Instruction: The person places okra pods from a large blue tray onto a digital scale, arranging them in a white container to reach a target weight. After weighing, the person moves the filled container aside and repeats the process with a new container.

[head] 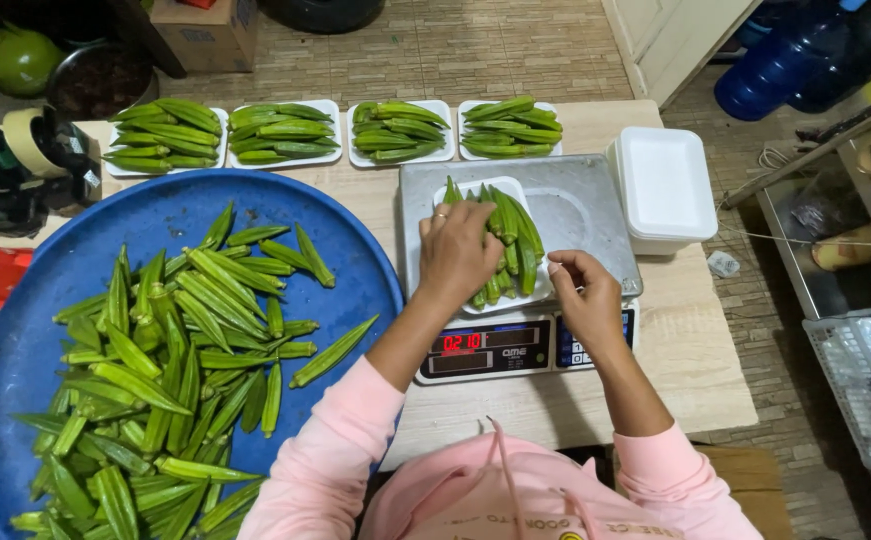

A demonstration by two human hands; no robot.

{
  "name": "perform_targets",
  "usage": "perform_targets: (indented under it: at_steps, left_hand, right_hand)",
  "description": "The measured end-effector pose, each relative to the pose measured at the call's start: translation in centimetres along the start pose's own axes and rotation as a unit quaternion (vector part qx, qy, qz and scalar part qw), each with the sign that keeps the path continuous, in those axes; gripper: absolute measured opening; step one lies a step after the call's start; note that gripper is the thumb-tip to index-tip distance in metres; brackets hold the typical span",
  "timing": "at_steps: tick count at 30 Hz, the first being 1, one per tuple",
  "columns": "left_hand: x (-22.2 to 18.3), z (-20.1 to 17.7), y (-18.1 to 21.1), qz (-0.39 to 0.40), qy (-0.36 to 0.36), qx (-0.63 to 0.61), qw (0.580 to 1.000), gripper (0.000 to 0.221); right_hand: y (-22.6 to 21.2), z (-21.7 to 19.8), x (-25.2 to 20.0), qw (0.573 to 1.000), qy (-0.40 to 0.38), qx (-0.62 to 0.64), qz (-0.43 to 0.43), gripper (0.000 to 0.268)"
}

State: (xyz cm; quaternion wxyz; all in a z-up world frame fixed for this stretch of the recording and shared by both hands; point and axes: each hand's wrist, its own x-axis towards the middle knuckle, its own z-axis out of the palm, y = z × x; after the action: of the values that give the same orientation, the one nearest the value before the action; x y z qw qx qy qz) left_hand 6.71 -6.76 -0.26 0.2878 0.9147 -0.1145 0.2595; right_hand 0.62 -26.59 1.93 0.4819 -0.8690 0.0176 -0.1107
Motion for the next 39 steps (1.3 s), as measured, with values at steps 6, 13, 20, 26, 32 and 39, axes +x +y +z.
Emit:
perform_targets:
  at_steps: [6, 13, 20, 26, 32, 39]
  left_hand:
    - [-0.8, -6.4, -2.6, -0.095, 0.055, -0.076, 0.991, 0.040]
    - [-6.0, -13.5, -6.8, -0.167, 0.151, -0.130, 0.965, 0.039]
    - [-14.7, -19.1, -11.2, -0.336, 0.162, -0.061, 0.926, 0.031]
    - [-20.8, -19.2, -12.0, -0.460, -0.002, 0.034, 0.888, 0.024]
    - [-21.6, -14.8, -10.2, -0.454, -0.105, -0.008, 0.885, 0.029]
    - [-18.2, -13.9, -7.5, -0.421, -0.170, -0.044, 0.890, 0.033]
  right_hand:
    - [-0.1, -0.7, 0.0, 0.999, -0.010, 0.037, -0.014, 0.017]
    - [-1.8, -1.0, -0.5, 0.997, -0.025, 0.069, -0.024, 0.019]
    - [-1.8, -0.8, -0.7, 0.991, -0.037, 0.119, -0.049, 0.020]
    - [-2.9, -0.5, -1.2, 0.989, -0.044, 0.130, -0.055, 0.020]
    - [-3.0, -0.9, -1.1, 0.989, -0.041, 0.131, -0.061, 0.020]
    - [-0.3, -2.3, -0.2, 0.993, -0.016, 0.100, -0.059, 0.022]
